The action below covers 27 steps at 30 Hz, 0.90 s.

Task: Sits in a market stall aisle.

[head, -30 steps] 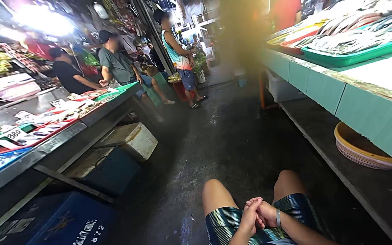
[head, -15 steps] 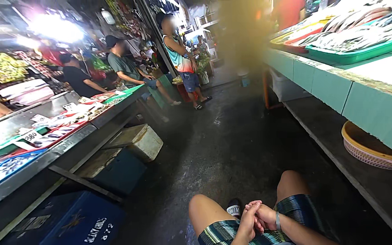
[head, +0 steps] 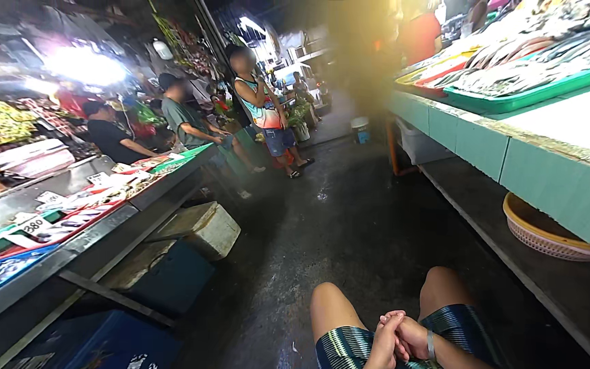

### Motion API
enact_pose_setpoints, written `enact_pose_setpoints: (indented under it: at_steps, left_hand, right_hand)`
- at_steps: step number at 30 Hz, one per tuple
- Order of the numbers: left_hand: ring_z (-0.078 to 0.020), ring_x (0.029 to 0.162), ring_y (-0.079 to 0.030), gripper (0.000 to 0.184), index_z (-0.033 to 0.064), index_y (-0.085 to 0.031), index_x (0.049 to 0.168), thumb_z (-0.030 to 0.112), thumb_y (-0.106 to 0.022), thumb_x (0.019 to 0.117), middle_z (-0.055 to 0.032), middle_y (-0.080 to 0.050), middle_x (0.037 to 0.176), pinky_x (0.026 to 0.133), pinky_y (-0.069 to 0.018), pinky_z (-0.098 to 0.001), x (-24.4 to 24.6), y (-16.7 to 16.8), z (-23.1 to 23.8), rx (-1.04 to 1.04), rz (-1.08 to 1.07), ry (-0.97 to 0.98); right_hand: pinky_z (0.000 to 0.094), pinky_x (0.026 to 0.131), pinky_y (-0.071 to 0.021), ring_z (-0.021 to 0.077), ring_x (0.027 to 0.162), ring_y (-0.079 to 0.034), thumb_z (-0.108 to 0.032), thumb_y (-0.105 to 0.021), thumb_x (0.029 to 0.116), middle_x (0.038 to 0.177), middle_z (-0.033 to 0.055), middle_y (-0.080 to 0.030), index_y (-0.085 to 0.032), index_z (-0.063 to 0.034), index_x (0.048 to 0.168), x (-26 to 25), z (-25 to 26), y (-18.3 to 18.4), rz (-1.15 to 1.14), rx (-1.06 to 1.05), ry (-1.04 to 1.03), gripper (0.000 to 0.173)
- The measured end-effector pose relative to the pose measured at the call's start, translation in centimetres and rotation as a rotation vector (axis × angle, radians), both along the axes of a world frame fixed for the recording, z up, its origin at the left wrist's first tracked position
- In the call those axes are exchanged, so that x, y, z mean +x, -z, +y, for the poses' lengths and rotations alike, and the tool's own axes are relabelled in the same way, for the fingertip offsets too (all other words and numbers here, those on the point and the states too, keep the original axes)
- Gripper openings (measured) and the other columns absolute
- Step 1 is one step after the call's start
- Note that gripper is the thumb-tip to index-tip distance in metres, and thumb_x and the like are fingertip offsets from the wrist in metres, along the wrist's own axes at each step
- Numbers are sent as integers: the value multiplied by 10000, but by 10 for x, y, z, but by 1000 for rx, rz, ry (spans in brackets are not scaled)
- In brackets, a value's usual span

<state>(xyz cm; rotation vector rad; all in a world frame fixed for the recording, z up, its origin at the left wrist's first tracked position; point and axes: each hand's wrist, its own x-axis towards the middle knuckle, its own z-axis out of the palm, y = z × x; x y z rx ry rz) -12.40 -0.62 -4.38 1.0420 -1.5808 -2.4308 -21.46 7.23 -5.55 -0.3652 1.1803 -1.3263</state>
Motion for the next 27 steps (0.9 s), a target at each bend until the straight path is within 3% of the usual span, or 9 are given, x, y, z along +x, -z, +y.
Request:
enact_pose_setpoints:
  at_steps: [14, 27]
  left_hand:
    - [-158, 449, -494, 319, 152, -684, 1227, 387, -564, 1048, -52, -535, 633, 437, -484, -328, 34, -2, -19, -21, 14, -58]
    - [-148, 440, -488, 336, 147, -674, 1233, 402, -594, 1030, -53, -543, 632, 426, -468, -314, 4, -1, -2, -6, 29, 9]
  right_hand:
    - [321, 440, -436, 148, 434, -460, -437, -334, 1113, 554, 18, -461, -526, -123, 776, 22, -26, 5, 9, 11, -119, 499]
    - [328, 414, -416, 147, 405, -436, -434, -355, 1110, 518, 10, -434, -525, -127, 749, 3, -4, 5, 6, -35, 3, 503]
